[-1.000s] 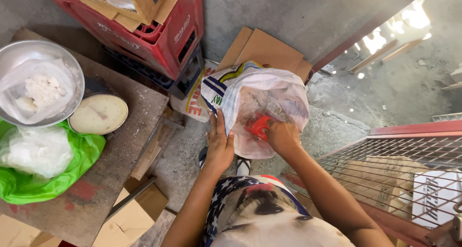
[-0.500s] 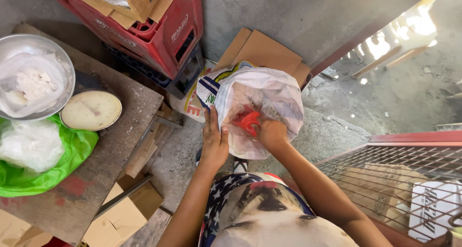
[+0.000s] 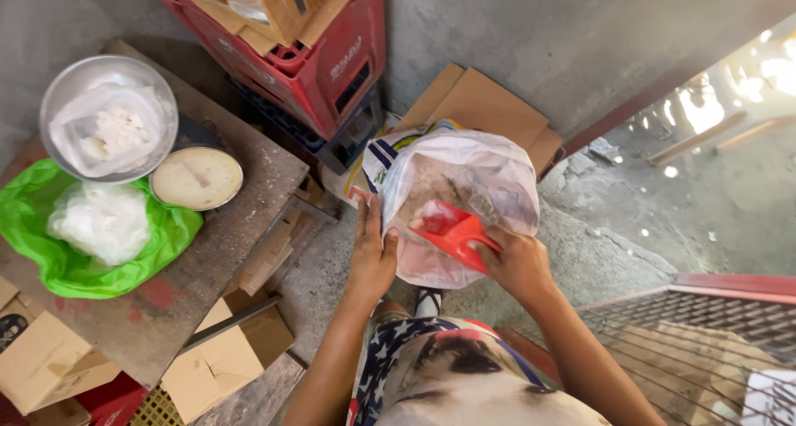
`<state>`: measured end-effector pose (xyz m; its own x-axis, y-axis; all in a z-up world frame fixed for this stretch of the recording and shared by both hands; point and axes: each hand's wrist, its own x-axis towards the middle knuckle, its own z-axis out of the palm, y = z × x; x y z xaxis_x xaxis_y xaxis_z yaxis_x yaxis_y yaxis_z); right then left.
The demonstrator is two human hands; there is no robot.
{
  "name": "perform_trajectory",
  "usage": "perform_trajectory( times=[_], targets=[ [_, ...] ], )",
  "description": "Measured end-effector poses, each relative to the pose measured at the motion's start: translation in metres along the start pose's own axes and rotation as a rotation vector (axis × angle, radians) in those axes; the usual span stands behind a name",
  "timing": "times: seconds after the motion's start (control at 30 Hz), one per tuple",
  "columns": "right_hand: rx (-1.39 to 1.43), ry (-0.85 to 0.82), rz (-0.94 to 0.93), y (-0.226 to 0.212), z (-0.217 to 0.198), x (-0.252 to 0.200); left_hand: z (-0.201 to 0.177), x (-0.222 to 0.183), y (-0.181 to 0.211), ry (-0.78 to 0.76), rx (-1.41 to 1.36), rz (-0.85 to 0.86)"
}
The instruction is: Scoop fertilizer into bags and weigh them
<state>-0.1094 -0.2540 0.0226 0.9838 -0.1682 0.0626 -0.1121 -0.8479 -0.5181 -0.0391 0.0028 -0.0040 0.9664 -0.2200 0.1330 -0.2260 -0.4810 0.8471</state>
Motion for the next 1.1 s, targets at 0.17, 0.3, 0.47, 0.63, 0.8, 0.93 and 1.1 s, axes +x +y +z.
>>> perform_trajectory(
  times=[0.17, 0.3, 0.47, 0.63, 0.8, 0.93, 1.1],
  targets=[
    [0.09, -0.081, 0.067, -0.015, -0.06, -0.004, -0.017, 0.003, 0.013, 0.099, 0.045, 0.044],
    [0.258, -0.038, -0.04, -0.04, -0.1, 0.0, -0.05, 0.004, 0.04, 0.201, -0.038, 0.077],
    [0.336, 0.019, -0.138, -0.097, -0.102, 0.034, -0.107, 0.01, 0.045, 0.362, -0.077, 0.141],
    [0.314, 0.102, -0.35, -0.186, -0.079, 0.075, -0.186, 0.021, 0.02, 0.507, -0.036, 0.191],
    [0.256, 0.03, -0.458, -0.268, -0.028, 0.127, -0.274, 0.039, -0.035, 0.718, 0.146, 0.172],
    [0.22, -0.011, -0.478, -0.339, 0.011, 0.167, -0.321, 0.06, -0.073, 0.77, 0.247, 0.143],
    [-0.065, 0.08, -0.71, -0.407, 0.064, 0.212, -0.348, 0.094, -0.125, 0.611, 0.31, 0.032]
  ],
)
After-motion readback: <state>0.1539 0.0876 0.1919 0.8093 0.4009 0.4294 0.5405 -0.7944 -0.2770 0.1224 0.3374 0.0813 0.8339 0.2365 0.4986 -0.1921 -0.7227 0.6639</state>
